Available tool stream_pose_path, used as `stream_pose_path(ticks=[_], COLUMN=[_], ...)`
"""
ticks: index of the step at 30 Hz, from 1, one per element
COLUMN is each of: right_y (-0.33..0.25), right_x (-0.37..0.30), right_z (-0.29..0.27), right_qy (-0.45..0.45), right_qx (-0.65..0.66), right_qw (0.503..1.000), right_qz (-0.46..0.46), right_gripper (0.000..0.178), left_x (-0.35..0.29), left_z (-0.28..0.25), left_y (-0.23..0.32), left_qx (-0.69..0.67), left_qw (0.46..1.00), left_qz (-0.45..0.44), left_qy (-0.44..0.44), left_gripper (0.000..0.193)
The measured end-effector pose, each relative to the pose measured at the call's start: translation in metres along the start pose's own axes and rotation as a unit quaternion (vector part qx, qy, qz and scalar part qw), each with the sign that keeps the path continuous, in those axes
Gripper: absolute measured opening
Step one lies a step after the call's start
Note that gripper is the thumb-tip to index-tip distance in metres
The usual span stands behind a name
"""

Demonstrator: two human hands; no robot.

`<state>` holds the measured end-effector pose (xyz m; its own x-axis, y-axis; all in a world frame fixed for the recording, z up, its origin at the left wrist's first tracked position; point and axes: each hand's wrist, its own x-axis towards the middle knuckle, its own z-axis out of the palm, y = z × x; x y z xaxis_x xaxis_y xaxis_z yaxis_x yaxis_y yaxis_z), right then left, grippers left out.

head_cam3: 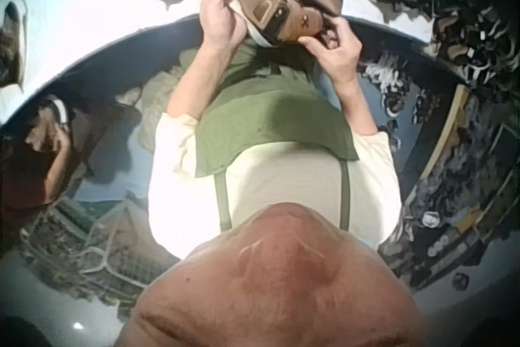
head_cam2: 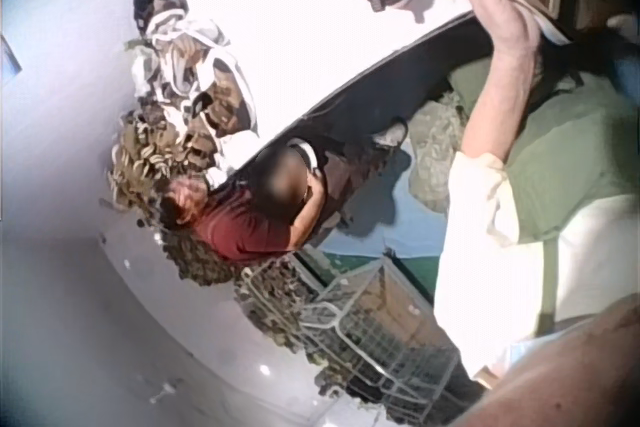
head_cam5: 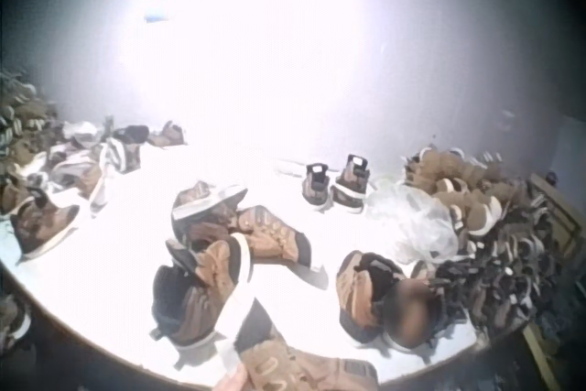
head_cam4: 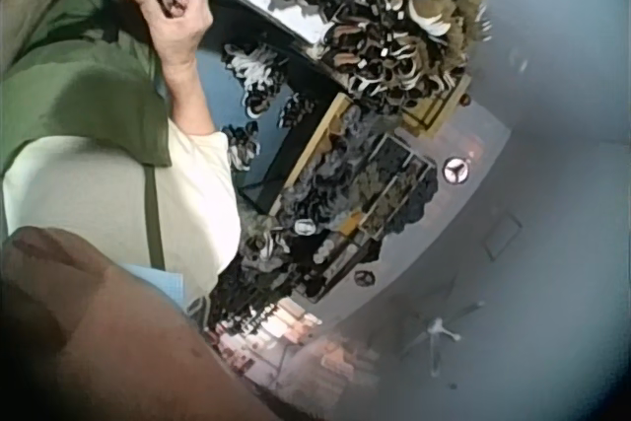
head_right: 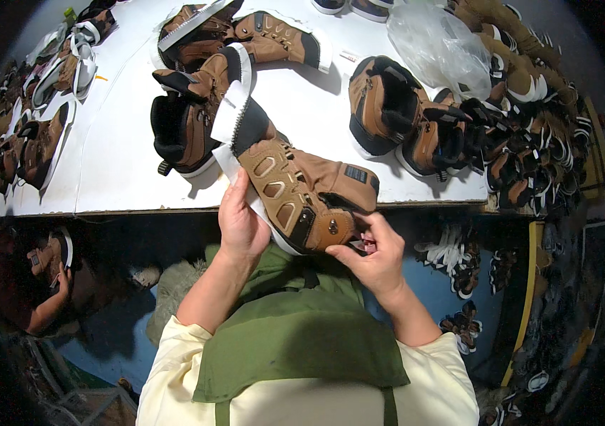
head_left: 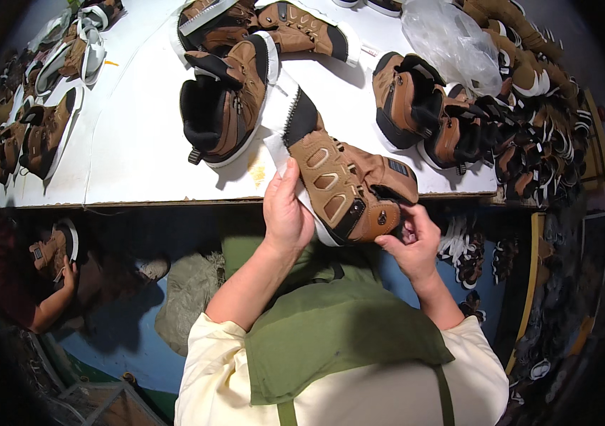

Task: The person assembles brown hiking boots at a white workbench. They insert white foam insoles, thread laces through eyelets, and adjust the tongue and heel areas. The person handles multiple boots one at a time, turning them over to inspect different sides.

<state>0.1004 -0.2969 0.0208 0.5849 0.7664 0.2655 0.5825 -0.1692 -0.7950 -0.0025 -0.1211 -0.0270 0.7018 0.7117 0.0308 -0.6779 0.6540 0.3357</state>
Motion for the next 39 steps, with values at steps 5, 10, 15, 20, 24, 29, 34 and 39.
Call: stream_pose_path(ticks=[5, 10, 15, 20, 24, 29, 34, 39], right_y=[0.0, 0.011, 0.011, -0.017, -0.038, -0.048, -0.026, -0.014], right_x=[0.003, 0.007, 0.021, 0.049, 0.063, 0.068, 0.056, 0.053], right_z=[0.008, 0.002, 0.003, 0.002, 0.016, 0.036, 0.051, 0.053], right_qy=[-0.035, -0.067, -0.036, -0.016, 0.008, -0.039, 0.023, 0.031], right_qx=[0.053, -0.06, 0.108, 0.164, 0.139, -0.075, -0.073, -0.077], right_qw=[0.998, 0.994, 0.994, 0.985, 0.986, 0.961, 0.936, 0.933], right_qz=[0.001, -0.062, -0.003, -0.058, -0.091, -0.264, -0.344, -0.349], right_gripper=[0.042, 0.044, 0.032, 0.029, 0.025, 0.022, 0.028, 0.035], left_x=[0.002, -0.001, 0.02, 0.028, 0.022, -0.003, -0.016, -0.006], left_z=[0.004, 0.0, -0.011, 0.038, 0.031, 0.004, -0.006, -0.014], left_y=[-0.003, 0.007, 0.0, 0.047, 0.041, 0.06, 0.041, 0.031], left_qx=[0.033, -0.023, -0.042, 0.289, 0.519, 0.583, 0.514, 0.526], left_qw=[0.998, 0.999, 0.998, 0.948, 0.842, 0.806, 0.855, 0.847], left_qz=[0.018, -0.029, -0.045, 0.099, 0.147, 0.078, 0.06, 0.059], left_qy=[0.043, 0.008, 0.027, -0.087, -0.003, 0.057, 0.029, 0.044], left_gripper=[0.037, 0.039, 0.039, 0.042, 0.04, 0.032, 0.046, 0.042])
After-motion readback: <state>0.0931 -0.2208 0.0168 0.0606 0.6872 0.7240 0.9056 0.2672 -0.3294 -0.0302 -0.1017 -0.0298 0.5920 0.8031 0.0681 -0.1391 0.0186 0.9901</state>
